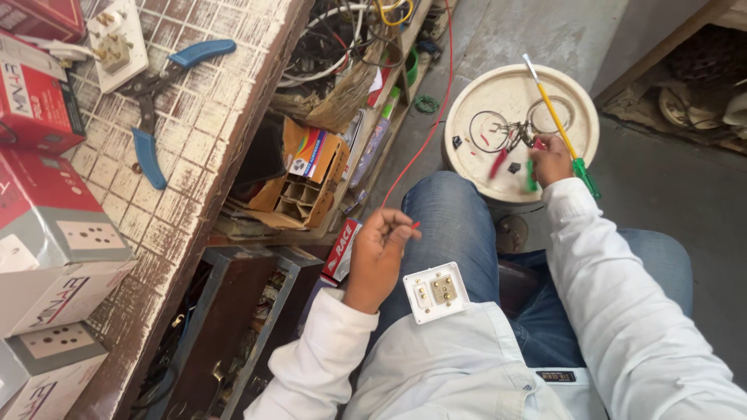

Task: The person sits cross-legged and wires a white electrical socket. They strip red wires with pliers, insert the wire ends into the socket terminals, and tighten the screws with a screwdriver. The person repeats this process for multiple wires, occasionally adjusting the socket and tools.

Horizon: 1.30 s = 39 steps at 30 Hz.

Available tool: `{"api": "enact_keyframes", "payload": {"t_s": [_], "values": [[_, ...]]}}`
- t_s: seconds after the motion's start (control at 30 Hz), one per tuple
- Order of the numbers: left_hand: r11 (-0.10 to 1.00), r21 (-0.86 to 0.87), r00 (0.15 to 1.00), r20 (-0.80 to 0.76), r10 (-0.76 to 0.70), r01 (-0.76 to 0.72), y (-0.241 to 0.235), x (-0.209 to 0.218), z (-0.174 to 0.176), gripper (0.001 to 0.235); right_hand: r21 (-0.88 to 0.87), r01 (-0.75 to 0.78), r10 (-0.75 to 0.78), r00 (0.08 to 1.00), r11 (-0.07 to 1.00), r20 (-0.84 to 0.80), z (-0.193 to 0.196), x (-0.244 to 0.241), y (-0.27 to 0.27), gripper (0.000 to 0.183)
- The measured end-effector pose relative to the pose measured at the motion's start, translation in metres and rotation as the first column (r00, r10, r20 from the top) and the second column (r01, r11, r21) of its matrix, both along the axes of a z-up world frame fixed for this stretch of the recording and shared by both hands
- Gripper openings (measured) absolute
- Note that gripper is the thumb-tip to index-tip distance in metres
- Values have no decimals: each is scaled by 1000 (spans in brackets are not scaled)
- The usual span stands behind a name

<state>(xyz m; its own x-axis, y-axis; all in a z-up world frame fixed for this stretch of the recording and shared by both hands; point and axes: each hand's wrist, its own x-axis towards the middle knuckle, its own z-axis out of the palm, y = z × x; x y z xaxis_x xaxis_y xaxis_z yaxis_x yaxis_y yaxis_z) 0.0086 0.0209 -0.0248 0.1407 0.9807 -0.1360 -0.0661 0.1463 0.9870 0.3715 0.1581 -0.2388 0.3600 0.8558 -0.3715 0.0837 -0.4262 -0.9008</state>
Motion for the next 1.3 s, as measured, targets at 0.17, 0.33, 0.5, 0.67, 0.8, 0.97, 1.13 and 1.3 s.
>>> {"api": "enact_keyframes", "payload": {"t_s": [0.17,0.33,0.5,0.67,0.8,0.97,1.13,1.3], "values": [[995,91,998,53,28,-32,34,14,8,26,225,-86,149,948,971,-281,122,-25,-43,33],[999,9,996,82,38,-39,35,22,8,28,88,-425,432,897,901,-89,171,-80,-109,29],[998,45,998,54,28,-31,32,23,-1,19,244,-544,591,671,803,-448,150,-107,-129,49],[999,-44,999,42,18,-16,30,25,-6,15,281,-645,701,611,710,-368,147,-114,-130,80],[997,-73,998,58,-12,16,24,23,-8,15,402,-652,693,719,643,58,172,-126,-148,80],[986,-151,987,152,-48,72,9,28,-14,11,309,-686,468,695,659,546,208,-140,-162,76],[969,-204,955,288,-76,139,1,32,-17,10,307,-707,387,638,637,666,223,-149,-171,80],[966,-203,927,367,-75,158,-4,35,-20,9,298,-682,351,641,667,683,226,-151,-174,81]]}}
